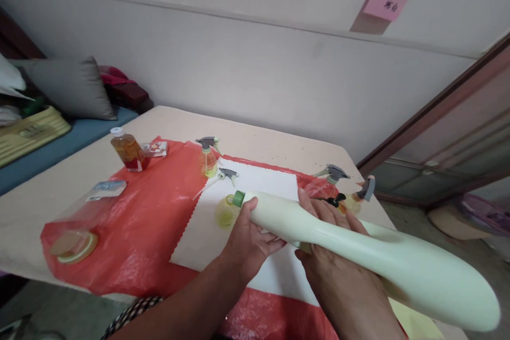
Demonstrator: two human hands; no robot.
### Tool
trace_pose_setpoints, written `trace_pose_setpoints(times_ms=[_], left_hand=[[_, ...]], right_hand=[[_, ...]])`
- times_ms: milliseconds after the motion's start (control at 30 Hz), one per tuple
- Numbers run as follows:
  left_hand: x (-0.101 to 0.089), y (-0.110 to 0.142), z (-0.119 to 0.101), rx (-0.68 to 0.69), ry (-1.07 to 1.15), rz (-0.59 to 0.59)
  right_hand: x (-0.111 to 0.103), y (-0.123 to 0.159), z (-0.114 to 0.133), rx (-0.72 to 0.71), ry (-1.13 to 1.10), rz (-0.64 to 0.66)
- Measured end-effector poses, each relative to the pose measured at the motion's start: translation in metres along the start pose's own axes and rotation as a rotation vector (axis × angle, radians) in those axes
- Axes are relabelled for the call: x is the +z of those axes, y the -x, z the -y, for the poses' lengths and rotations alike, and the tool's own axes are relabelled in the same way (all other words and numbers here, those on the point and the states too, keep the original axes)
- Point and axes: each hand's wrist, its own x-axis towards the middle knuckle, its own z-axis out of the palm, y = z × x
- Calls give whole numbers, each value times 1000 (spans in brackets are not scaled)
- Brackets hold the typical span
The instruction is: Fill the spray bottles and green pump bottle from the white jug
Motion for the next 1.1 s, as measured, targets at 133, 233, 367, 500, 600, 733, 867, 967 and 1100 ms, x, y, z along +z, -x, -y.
trace_pose_setpoints(times_ms=[133, 233, 367, 500, 600, 733, 867, 967, 1100], left_hand=[[1, 1, -1, 2, 16, -17], [1, 1, -1, 2, 14, -12], [0, 0, 0, 4, 15, -22], [0, 0, 0, -1, 16, -18], [1, 1, -1, 0, 30, -16], [3, 1, -1, -5, 43, -22], [2, 1, -1, -4, 35, -13], [2, 1, -1, -2, 43, -1], [2, 2, 0, -5, 44, -13]], right_hand=[[0, 0, 3, 22, -10, -20], [0, -1, 3, 22, -9, -9], [-1, -1, 1, 0, 5, -18], [-2, -2, 0, -28, 23, -26], [-5, -4, 3, -3, 45, -25], [-8, -4, 5, -2, 81, -18], [-6, -3, 2, -26, 111, -7], [-3, -1, -2, -53, 130, 26], [-1, 1, -4, -52, 137, 45]])
